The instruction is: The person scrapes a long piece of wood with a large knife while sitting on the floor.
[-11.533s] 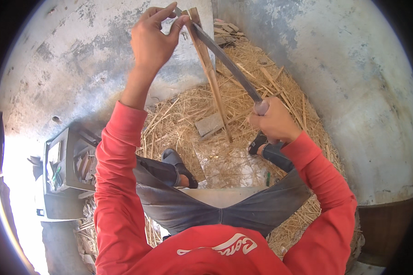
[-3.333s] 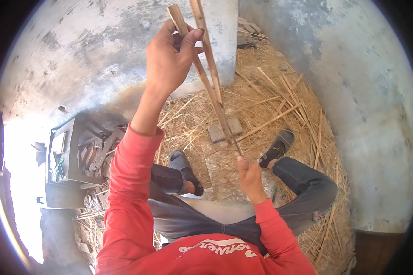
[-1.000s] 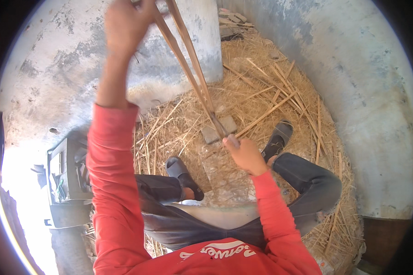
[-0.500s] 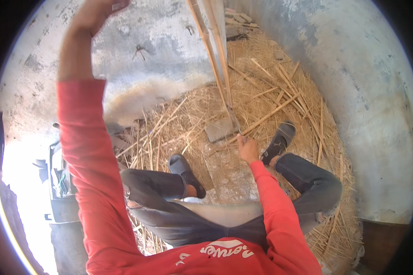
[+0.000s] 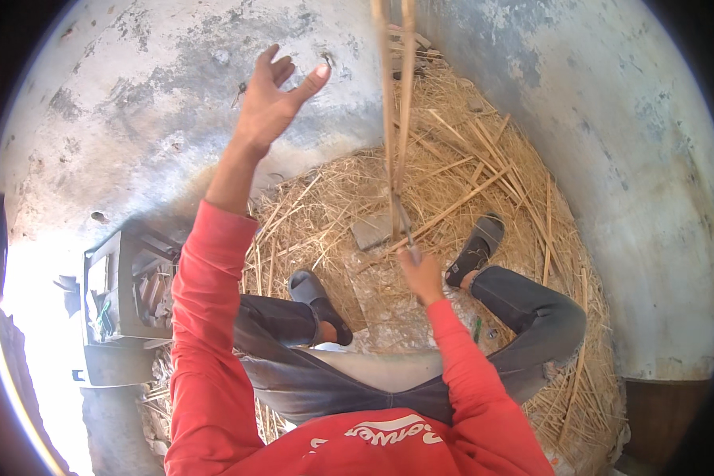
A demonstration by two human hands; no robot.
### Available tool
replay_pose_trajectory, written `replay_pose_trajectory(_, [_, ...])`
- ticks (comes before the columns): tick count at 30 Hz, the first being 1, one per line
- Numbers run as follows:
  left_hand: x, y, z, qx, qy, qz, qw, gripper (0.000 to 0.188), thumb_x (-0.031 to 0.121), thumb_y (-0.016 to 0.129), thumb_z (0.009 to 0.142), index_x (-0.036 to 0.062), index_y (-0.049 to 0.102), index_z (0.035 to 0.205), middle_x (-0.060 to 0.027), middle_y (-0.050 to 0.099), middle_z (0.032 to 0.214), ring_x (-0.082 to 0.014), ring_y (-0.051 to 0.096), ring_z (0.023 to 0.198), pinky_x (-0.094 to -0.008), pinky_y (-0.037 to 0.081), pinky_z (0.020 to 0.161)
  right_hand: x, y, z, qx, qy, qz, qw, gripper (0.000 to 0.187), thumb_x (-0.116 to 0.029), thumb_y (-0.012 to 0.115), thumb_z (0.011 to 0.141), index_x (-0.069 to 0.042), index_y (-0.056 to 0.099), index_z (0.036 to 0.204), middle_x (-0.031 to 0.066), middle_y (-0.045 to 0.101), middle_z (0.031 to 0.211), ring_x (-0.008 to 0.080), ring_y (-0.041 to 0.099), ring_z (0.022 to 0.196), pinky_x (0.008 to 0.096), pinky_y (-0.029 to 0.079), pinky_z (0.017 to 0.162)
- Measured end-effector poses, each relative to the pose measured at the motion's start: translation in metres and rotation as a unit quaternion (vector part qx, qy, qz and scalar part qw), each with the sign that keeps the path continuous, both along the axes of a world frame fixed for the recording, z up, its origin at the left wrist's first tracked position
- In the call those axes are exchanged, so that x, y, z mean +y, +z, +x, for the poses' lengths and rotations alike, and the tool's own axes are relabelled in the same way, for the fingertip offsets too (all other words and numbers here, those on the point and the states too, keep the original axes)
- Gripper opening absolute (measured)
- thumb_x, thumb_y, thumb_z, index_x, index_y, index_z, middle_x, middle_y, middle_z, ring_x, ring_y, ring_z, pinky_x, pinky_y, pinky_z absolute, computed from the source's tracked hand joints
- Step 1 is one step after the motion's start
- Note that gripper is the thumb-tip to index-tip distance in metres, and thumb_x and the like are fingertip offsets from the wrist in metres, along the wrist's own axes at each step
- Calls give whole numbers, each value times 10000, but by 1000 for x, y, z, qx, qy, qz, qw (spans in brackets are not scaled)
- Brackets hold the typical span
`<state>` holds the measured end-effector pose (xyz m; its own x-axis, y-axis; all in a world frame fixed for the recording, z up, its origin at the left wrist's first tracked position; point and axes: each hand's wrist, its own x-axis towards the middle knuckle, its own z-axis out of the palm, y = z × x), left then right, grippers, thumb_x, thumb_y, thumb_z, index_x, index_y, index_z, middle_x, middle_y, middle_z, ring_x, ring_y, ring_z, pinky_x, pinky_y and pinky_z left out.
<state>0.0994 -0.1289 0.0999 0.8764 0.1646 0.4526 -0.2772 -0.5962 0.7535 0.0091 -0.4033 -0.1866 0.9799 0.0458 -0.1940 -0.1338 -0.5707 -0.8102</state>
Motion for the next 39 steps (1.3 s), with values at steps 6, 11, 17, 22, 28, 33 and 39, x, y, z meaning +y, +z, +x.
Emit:
replay_pose_trajectory(6, [-22, -57, 23, -55, -113, -182, 975, 734, 502, 557, 982, -64, 394, 1420, -259, 553, 1334, -333, 534, 1290, -421, 507, 1003, 18, -94, -40, 33, 34, -43, 998, 376, -302, 716, 803, 69, 659, 776, 290, 655, 742, 437, 670, 736, 465, 520, 683])
replay_pose_trajectory(11, [-37, -85, 32, -103, -95, -288, 947, 462, 419, 335, 1082, 6, 540, 1046, -201, 700, 1046, -278, 714, 969, -387, 606, 782, 29, -143, -51, 63, 4, -31, 998, 274, -214, 708, 771, 56, 659, 767, 245, 633, 667, 360, 671, 668, 447, 518, 670])
replay_pose_trajectory(17, [-41, -98, 51, -188, 23, -357, 915, 486, 444, 322, 1079, 36, 455, 851, -177, 694, 788, -224, 706, 648, -316, 578, 551, 27, -129, -44, 166, 66, -1, 984, 328, -176, 701, 752, 105, 643, 910, 272, 675, 853, 381, 688, 803, 444, 535, 709])
replay_pose_trajectory(22, [-28, -98, 72, -192, 28, -382, 903, 547, 495, 301, 1068, 16, 444, 847, -224, 690, 772, -276, 713, 645, -366, 616, 574, 27, -169, -38, 275, 57, 106, 954, 149, -22, 713, 724, -30, 572, 772, 70, 569, 643, 164, 570, 542, 352, 445, 462])
replay_pose_trajectory(28, [-4, -104, 93, -174, 56, -376, 908, 571, 515, 269, 1064, 11, 438, 855, -239, 687, 788, -311, 717, 654, -396, 630, 592, 31, -220, -43, 243, 133, 275, 921, 156, 0, 700, 743, -68, 568, 789, 28, 537, 622, 137, 493, 461, 308, 404, 418])
replay_pose_trajectory(33, [30, -121, 104, -141, 118, -410, 894, 593, 514, 260, 1065, -7, 439, 846, -260, 674, 777, -346, 724, 682, -422, 645, 614, 66, -183, -66, 500, 80, 610, 609, 215, -24, 664, 801, -122, 487, 731, -13, 435, 558, 112, 406, 424, 299, 349, 437])
replay_pose_trajectory(39, [80, -139, 80, -135, 211, -328, 911, 572, 506, 213, 1070, 31, 438, 843, -262, 702, 833, -300, 714, 624, -330, 554, 492, 77, -169, -57, 506, -19, 476, 720, 214, -53, 679, 840, -119, 493, 758, -38, 382, 548, 106, 366, 408, 301, 339, 425])
